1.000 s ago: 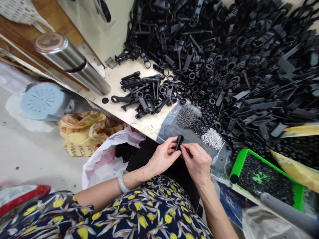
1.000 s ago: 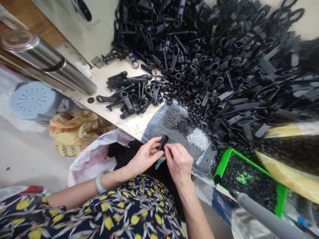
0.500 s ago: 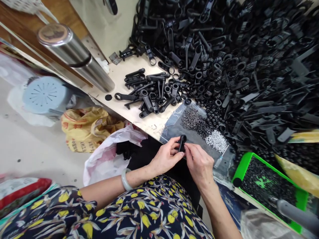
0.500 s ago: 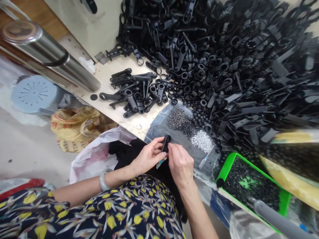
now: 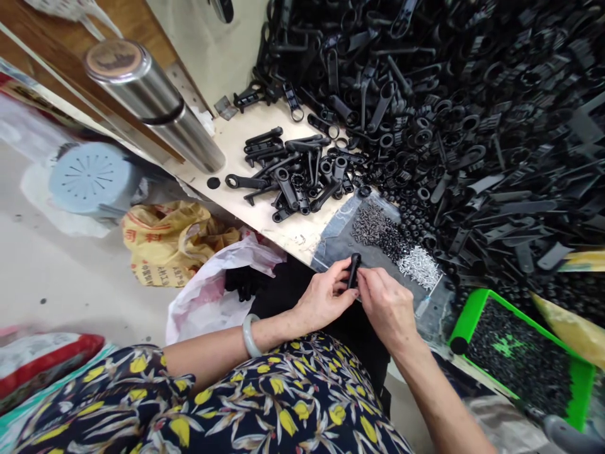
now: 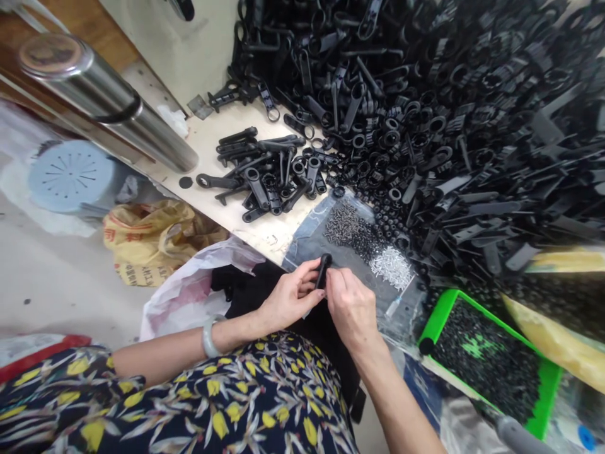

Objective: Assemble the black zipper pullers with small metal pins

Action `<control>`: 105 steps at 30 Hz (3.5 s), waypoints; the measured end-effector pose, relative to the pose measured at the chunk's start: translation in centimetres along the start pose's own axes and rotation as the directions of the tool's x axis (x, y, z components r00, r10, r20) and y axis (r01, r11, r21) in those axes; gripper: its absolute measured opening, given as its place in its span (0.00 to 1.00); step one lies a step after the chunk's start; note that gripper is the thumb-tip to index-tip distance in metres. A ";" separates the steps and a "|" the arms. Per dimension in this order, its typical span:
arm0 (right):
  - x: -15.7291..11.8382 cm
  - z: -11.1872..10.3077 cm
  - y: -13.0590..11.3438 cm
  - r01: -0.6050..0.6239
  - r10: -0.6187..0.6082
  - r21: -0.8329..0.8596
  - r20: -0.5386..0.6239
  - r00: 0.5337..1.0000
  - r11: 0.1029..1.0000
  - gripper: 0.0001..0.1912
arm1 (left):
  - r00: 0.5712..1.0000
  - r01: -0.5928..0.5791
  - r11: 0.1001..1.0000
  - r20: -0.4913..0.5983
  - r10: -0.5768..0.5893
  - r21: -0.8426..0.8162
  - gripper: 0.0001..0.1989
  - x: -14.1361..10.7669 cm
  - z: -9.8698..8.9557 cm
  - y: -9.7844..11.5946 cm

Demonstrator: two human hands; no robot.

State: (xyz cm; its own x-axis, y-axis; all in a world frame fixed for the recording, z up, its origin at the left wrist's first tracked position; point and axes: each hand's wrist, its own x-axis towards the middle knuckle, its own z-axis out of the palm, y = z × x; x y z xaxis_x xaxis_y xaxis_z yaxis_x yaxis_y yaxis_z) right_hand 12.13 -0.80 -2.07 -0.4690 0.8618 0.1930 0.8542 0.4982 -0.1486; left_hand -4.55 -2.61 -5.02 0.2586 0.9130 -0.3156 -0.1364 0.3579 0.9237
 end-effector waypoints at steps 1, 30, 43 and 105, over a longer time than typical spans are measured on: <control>0.1 -0.1 0.2 0.022 -0.021 -0.026 0.029 0.999 0.999 0.11 | 1.000 0.003 1.000 0.009 -0.003 -0.002 0.33 0.0 -0.1 0.0; 0.6 -1.5 -3.3 0.169 -0.098 -0.182 0.346 0.933 0.969 0.13 | 0.994 0.084 0.947 0.097 -0.056 -0.310 0.27 0.8 -1.2 0.7; -1.0 -4.1 10.8 -0.512 0.575 0.282 -0.227 0.786 0.812 0.16 | 0.988 0.140 0.968 0.089 -0.124 -0.208 0.17 0.4 -0.5 4.4; -5.0 -2.5 -5.2 -0.165 0.708 0.985 0.146 0.691 -0.041 0.21 | 0.990 -0.101 0.971 0.078 0.121 -0.217 0.15 -2.0 4.0 4.6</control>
State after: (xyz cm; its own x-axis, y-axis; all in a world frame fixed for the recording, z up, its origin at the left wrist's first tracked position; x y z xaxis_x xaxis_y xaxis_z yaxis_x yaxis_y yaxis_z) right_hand 10.58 -7.94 0.22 0.2479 0.9622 -0.1130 -0.1786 -0.0693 -0.9815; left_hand -1.86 -3.60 0.78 0.3138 0.9315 -0.1841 -0.3658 0.2975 0.8819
